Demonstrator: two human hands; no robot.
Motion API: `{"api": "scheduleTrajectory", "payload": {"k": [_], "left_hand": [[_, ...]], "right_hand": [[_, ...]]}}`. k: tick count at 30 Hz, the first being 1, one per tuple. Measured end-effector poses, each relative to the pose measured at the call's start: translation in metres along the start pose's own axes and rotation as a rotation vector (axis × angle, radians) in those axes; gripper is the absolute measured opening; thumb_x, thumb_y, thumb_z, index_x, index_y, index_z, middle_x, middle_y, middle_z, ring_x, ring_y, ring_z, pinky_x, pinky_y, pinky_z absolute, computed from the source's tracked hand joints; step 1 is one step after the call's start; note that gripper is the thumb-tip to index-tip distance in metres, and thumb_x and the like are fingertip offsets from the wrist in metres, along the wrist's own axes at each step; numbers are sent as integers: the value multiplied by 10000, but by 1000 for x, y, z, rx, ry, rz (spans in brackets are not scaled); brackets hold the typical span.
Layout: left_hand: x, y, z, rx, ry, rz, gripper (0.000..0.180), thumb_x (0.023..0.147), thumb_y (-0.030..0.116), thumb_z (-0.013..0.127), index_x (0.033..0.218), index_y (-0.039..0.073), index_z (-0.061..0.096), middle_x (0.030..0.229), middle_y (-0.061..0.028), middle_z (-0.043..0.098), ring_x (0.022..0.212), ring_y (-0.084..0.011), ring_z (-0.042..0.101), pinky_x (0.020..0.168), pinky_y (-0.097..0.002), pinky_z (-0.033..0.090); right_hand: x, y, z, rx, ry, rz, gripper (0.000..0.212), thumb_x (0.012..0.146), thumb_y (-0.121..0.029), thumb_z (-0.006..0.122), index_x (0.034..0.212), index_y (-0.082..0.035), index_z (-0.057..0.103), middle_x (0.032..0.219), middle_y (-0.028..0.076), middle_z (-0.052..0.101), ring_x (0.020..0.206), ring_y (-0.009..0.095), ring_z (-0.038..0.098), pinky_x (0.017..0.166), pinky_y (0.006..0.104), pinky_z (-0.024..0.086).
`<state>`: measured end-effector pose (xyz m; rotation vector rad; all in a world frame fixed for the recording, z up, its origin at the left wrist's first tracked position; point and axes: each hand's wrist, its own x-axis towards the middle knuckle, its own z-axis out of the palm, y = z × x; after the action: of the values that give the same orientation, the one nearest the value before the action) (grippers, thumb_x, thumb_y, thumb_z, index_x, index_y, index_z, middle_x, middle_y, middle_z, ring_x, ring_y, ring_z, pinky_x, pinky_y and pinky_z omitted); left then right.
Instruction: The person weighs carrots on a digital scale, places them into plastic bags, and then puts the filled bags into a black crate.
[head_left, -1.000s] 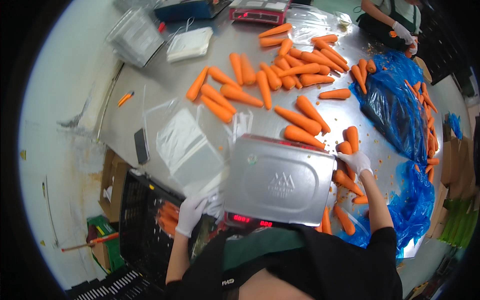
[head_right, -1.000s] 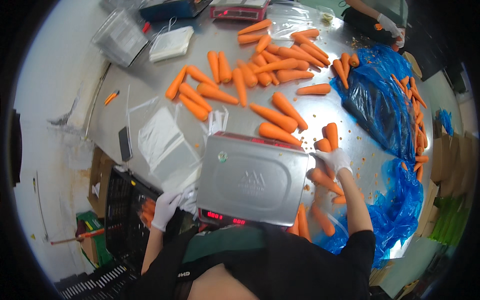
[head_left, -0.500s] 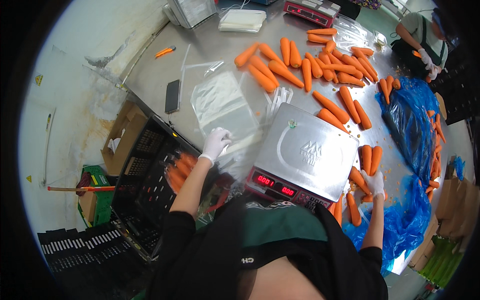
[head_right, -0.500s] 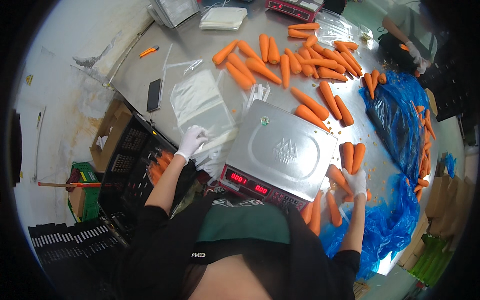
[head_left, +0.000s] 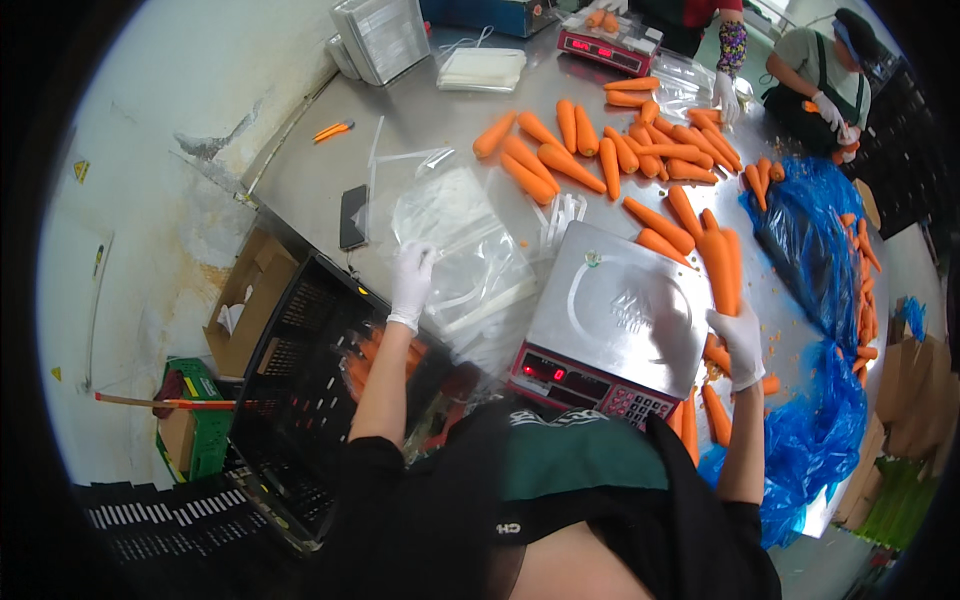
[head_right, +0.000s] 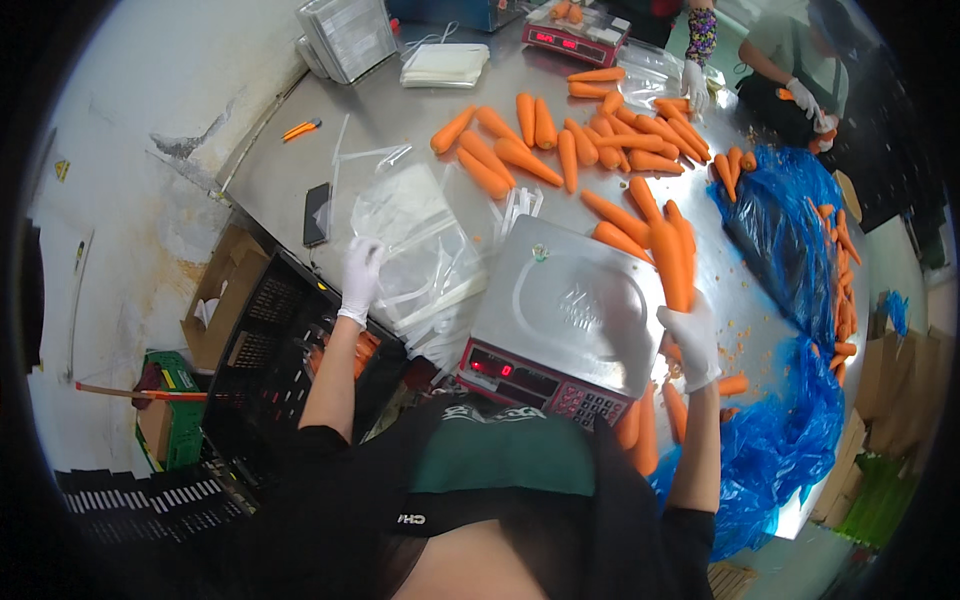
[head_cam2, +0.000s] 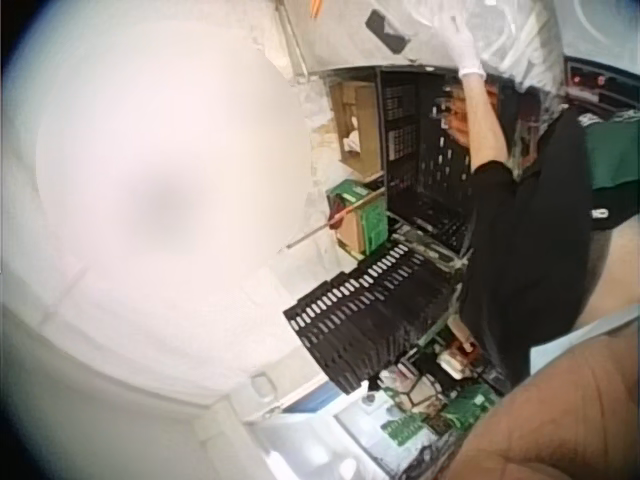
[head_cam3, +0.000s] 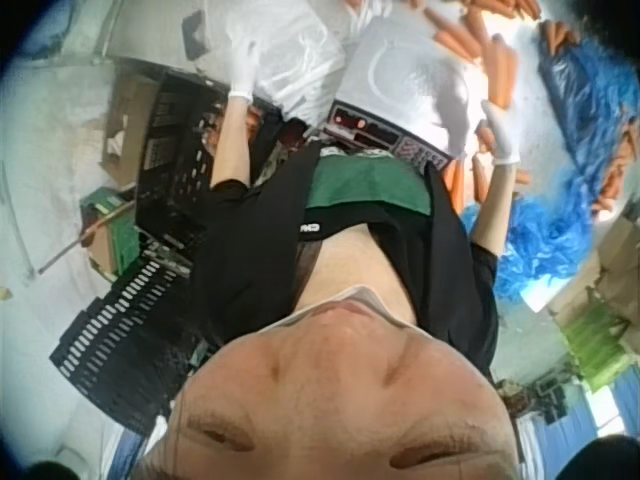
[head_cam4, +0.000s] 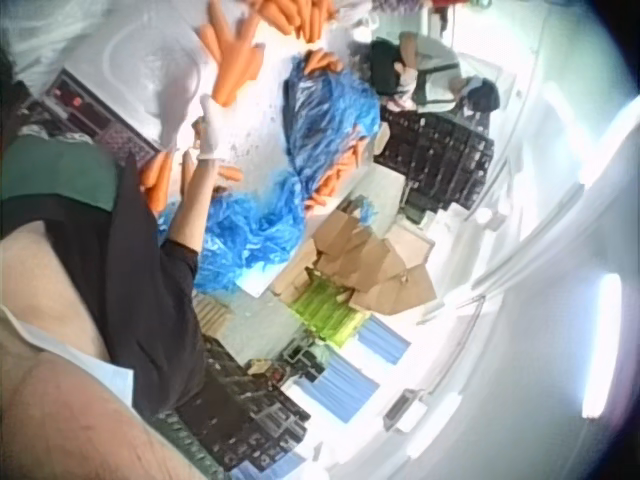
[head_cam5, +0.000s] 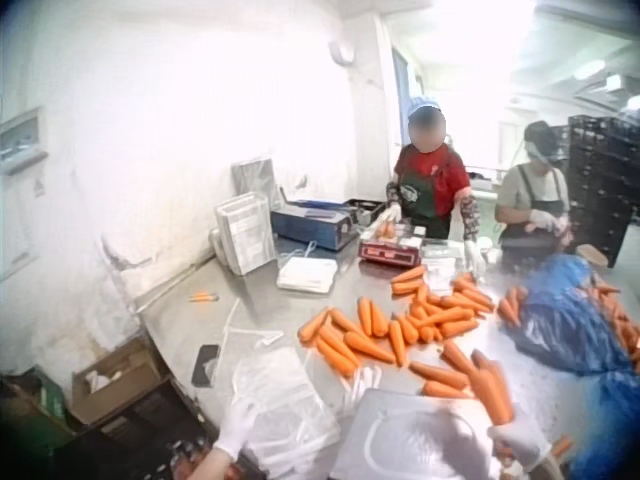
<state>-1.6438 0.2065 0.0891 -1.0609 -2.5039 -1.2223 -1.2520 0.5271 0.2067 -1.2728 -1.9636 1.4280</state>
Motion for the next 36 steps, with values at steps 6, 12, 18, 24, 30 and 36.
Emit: {"api": "scheduleTrajectory", "payload": {"k": [6, 12, 18, 24, 30, 36], "left_hand": [[6, 14, -3, -200, 22, 0, 100, 866, 94, 607, 881, -4, 608, 1081, -166, 645, 984, -313, 618, 853, -360, 482], [10, 50, -26, -340, -50, -85, 110, 899, 125, 597, 927, 22, 623, 1123, -113, 660, 1046, -228, 614, 890, -330, 469], [-1, 82, -43, -232, -184, 111, 79, 842, 89, 630, 895, 32, 629, 1084, -116, 671, 1031, -257, 619, 890, -361, 467], [-23, 114, -53, -83, 135, 461, 671, 752, 144, 773, 1365, 111, 502, 1477, -163, 343, 1404, -334, 252, 1110, -453, 281], [-31, 170, -27, -1144, -375, -272, 985, 819, -32, 646, 1528, 130, -18, 1488, -178, 316, 1344, -290, 379, 1071, -395, 355], [-54, 185, 39, -1158, -699, -378, 839, 864, -131, 464, 1533, 187, 69, 1351, -253, 436, 1138, -260, 568, 876, -312, 519]], "right_hand": [[-51, -105, 124, 26, -739, -44, 450, 659, -231, 671, 1028, 17, 605, 760, 13, 573, 615, 87, 515, 540, 246, 432], [-13, -86, 248, -321, -865, 85, 517, 646, -326, 703, 1010, 37, 649, 879, 197, 675, 783, 274, 657, 753, 350, 513], [-24, -66, 331, -534, -697, -489, 424, 784, -300, 640, 1062, 20, 640, 805, 203, 666, 770, 329, 665, 733, 375, 529], [-26, -71, 307, 32, -204, -398, 620, 734, -233, 708, 1247, -4, 446, 1086, 181, 615, 1029, 292, 619, 847, 375, 496], [-56, -59, 253, 339, 37, -433, 649, 732, -157, 743, 1259, 10, 404, 1089, 184, 593, 1015, 274, 619, 851, 333, 491], [-46, -27, 177, 92, 148, -202, 494, 822, -139, 676, 1209, 52, 435, 1031, 220, 578, 951, 336, 602, 793, 394, 487]]}}
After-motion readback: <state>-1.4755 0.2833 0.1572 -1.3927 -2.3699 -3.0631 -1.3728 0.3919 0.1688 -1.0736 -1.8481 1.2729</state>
